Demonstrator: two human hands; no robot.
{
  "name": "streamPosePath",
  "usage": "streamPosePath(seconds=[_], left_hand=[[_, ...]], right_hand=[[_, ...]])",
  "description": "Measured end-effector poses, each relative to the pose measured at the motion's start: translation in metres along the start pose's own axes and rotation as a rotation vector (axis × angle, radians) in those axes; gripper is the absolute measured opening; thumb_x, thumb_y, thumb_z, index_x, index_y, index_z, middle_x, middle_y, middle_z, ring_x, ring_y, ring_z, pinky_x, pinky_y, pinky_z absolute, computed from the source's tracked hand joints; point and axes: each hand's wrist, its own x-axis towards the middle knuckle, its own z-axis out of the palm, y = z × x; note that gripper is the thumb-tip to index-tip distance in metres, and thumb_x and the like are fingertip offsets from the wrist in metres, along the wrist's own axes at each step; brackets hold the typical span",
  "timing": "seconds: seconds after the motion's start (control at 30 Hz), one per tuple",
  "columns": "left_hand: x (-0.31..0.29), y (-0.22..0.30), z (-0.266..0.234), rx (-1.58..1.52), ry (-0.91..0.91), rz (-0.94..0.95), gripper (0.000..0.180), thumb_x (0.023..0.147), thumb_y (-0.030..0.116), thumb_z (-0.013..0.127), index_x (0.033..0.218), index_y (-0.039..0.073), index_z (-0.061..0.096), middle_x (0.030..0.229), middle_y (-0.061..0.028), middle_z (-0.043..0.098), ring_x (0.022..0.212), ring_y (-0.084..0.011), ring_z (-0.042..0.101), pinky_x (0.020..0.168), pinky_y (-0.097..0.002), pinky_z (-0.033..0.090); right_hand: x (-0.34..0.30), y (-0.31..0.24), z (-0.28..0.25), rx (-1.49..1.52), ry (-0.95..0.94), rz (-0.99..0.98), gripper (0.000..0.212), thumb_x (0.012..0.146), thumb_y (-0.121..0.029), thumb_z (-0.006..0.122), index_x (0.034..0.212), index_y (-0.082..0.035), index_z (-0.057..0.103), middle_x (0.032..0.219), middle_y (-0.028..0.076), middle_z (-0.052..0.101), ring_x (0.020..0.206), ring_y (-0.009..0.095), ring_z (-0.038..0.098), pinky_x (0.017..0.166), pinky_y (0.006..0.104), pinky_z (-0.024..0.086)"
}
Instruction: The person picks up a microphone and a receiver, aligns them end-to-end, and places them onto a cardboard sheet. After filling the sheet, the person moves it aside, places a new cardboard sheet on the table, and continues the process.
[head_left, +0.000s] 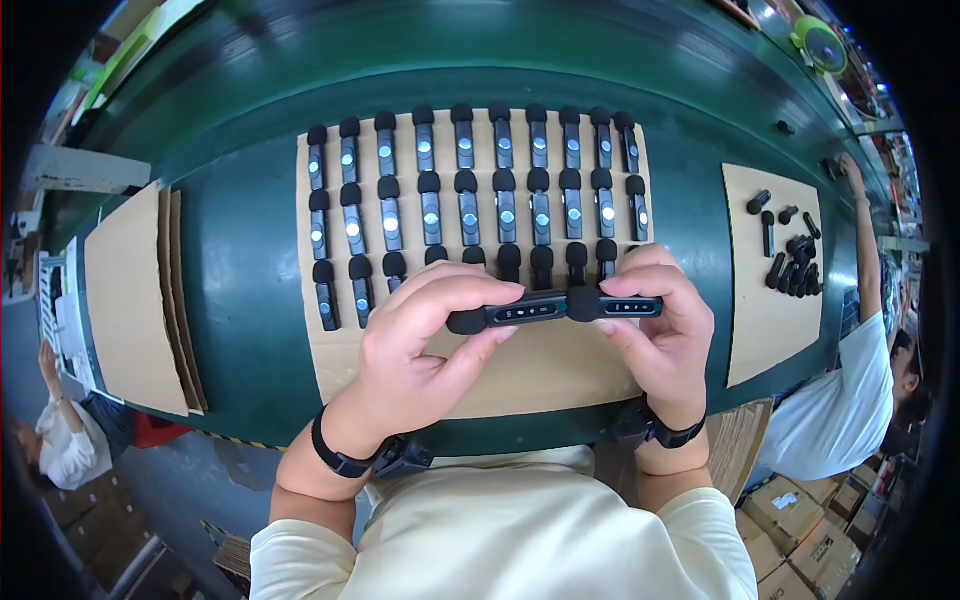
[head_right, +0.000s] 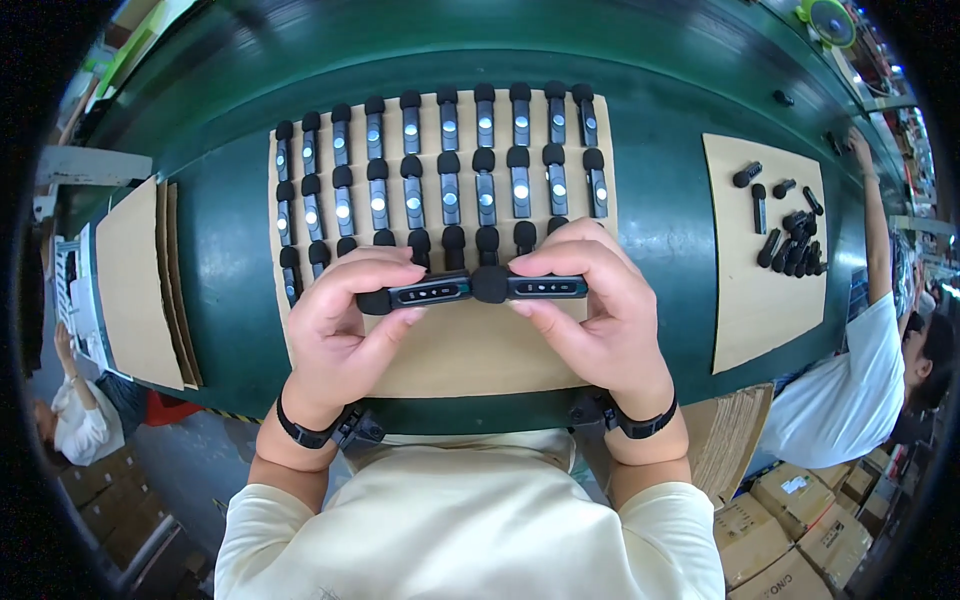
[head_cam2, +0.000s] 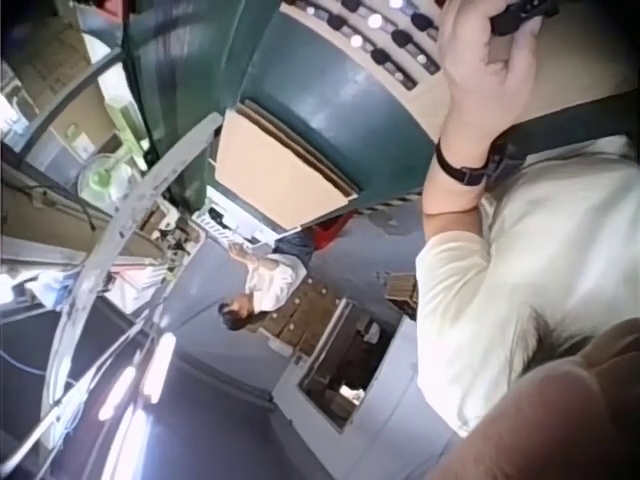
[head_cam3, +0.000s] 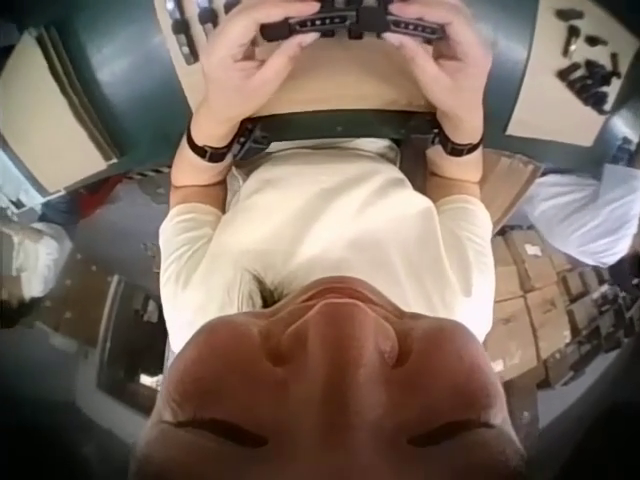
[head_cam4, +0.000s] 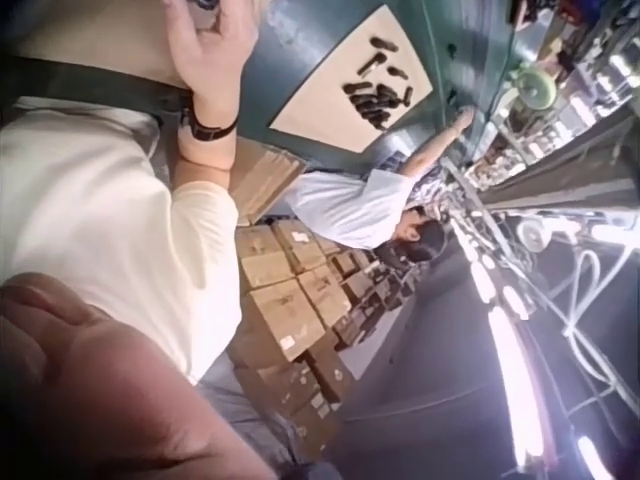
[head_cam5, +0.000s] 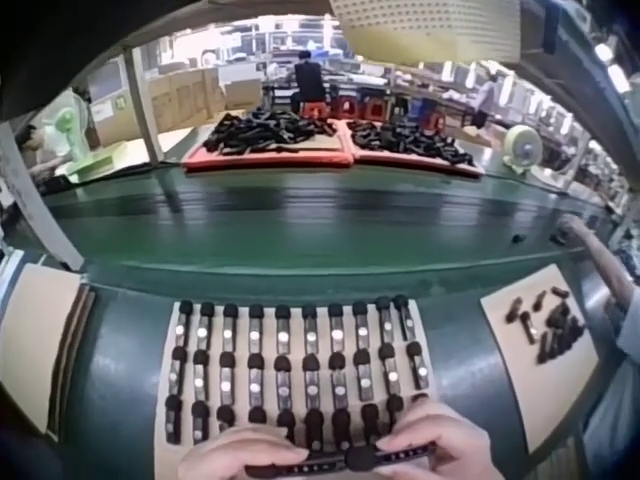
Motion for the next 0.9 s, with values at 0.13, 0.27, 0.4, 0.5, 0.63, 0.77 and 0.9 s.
streamPosePath(seconds=[0.13,0.27,0.4,0.5,0.63,0.77,0.9], left_hand=[[0.0013,-0.0003,-0.002,-0.005,-0.037,0.002,0.031,0.073,-0.008,0.073,0.103,-0.001,0.066,0.097,-0.0126,0.068,0.089,-0.026,0.065,0.078,-0.0337,0.052],[-0.0004,0.0002,-0.0032,-0.008,-0.049,-0.022,0.031,0.073,-0.007,0.074,0.102,-0.001,0.066,0.096,-0.012,0.068,0.091,-0.0273,0.065,0.083,-0.0359,0.052],[-0.0007,0.0008,-0.0029,0.003,-0.051,-0.022,0.031,0.073,-0.006,0.074,0.102,0.0,0.067,0.095,-0.0115,0.069,0.093,-0.0281,0.065,0.088,-0.0387,0.051],[-0.001,0.0014,-0.0028,0.007,-0.052,-0.025,0.03,0.073,-0.005,0.074,0.102,0.0,0.067,0.095,-0.0114,0.069,0.093,-0.0285,0.065,0.091,-0.0403,0.05],[-0.002,0.0004,-0.0036,0.026,-0.059,-0.011,0.031,0.073,-0.005,0.075,0.102,0.001,0.067,0.095,-0.0114,0.069,0.094,-0.0289,0.065,0.092,-0.0412,0.05],[-0.0011,0.0008,-0.0045,0.042,-0.058,0.012,0.032,0.072,-0.005,0.075,0.103,0.001,0.068,0.095,-0.0115,0.069,0.093,-0.0288,0.065,0.092,-0.043,0.05],[0.0021,0.0057,-0.003,0.06,-0.025,0.055,0.033,0.072,-0.006,0.074,0.104,0.001,0.068,0.095,-0.0115,0.069,0.092,-0.0283,0.065,0.092,-0.0449,0.049]], right_hand=[[0.0017,-0.0013,-0.0036,-0.038,-0.016,-0.041,0.03,0.07,0.004,0.076,0.098,-0.001,0.067,0.089,0.009,0.061,0.081,0.021,0.058,0.073,0.0288,0.046],[0.0037,-0.0013,-0.0043,-0.057,-0.037,-0.071,0.031,0.068,0.004,0.077,0.096,-0.002,0.068,0.087,0.009,0.062,0.08,0.022,0.058,0.071,0.0295,0.046],[0.0024,-0.0025,-0.005,-0.075,-0.039,-0.08,0.03,0.067,0.003,0.078,0.095,-0.002,0.068,0.086,0.009,0.062,0.079,0.022,0.058,0.071,0.0299,0.046],[0.0019,-0.0029,-0.0054,-0.085,-0.04,-0.085,0.031,0.067,0.003,0.078,0.095,-0.002,0.069,0.086,0.009,0.062,0.079,0.022,0.058,0.071,0.03,0.046],[0.0012,-0.0025,-0.0053,-0.088,-0.043,-0.093,0.031,0.067,0.003,0.078,0.096,-0.002,0.068,0.087,0.009,0.062,0.079,0.022,0.058,0.071,0.0299,0.046],[0.0012,-0.0046,-0.0045,-0.065,-0.039,-0.093,0.031,0.068,0.004,0.077,0.098,-0.002,0.068,0.09,0.01,0.062,0.081,0.021,0.058,0.072,0.0298,0.046],[0.0008,-0.0044,-0.0045,-0.048,-0.031,-0.106,0.031,0.07,0.006,0.075,0.1,0.0,0.066,0.094,0.012,0.061,0.084,0.022,0.058,0.074,0.0299,0.047]])
